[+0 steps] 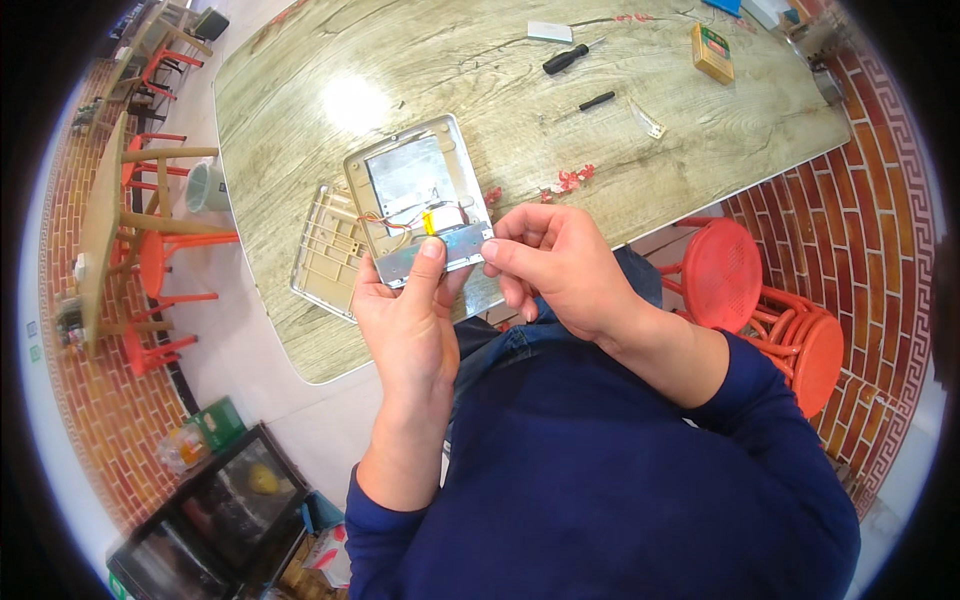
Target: The person opens a small electronic device and uses a screwdriver to tighten screws on a circuit board inside. They adjust wires and components within the housing, then close the device.
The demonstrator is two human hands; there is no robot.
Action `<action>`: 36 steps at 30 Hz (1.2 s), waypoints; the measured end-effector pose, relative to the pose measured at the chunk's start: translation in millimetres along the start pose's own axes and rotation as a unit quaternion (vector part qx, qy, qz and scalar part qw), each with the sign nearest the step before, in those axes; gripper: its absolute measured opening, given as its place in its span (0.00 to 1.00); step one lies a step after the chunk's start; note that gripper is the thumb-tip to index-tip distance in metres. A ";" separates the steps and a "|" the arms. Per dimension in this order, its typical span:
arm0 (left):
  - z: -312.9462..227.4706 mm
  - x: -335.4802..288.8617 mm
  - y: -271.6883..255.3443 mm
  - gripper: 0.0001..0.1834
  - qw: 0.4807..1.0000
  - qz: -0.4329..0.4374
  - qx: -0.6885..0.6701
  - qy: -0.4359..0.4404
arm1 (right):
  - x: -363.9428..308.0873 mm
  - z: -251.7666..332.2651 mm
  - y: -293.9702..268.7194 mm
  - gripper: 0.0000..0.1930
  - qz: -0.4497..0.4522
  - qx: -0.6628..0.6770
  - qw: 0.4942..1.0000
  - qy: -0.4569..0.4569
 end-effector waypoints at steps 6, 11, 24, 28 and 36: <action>0.6 -1.8 1.8 0.24 1.000 -0.004 0.003 0.003 | -1.7 -1.5 -4.5 0.07 0.010 0.008 1.000 0.013; -0.9 -1.7 1.8 0.25 1.000 0.008 0.001 0.008 | -1.8 -2.9 -5.2 0.07 0.010 0.004 1.000 0.013; -22.8 0.9 -46.2 0.23 0.956 0.165 -0.177 -0.164 | -15.7 1.0 -5.9 0.13 0.041 -0.021 0.999 -0.008; -34.0 -5.7 -62.4 0.24 0.867 0.189 -0.365 -0.282 | -22.2 -4.8 -8.0 0.13 0.059 0.018 0.998 -0.014; -33.9 -3.7 -46.4 0.11 0.796 0.112 -0.528 -0.273 | -24.0 -5.6 -18.1 0.14 0.083 -0.001 0.996 -0.027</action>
Point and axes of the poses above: each hand's wrist, its own x-axis towards the middle knuckle, its own y-axis out of the palm, z = x × y, the point moved 2 cm from there along x, towards the middle knuckle, and after that the axes turned 8 degrees about x, right-handed, at the moved point
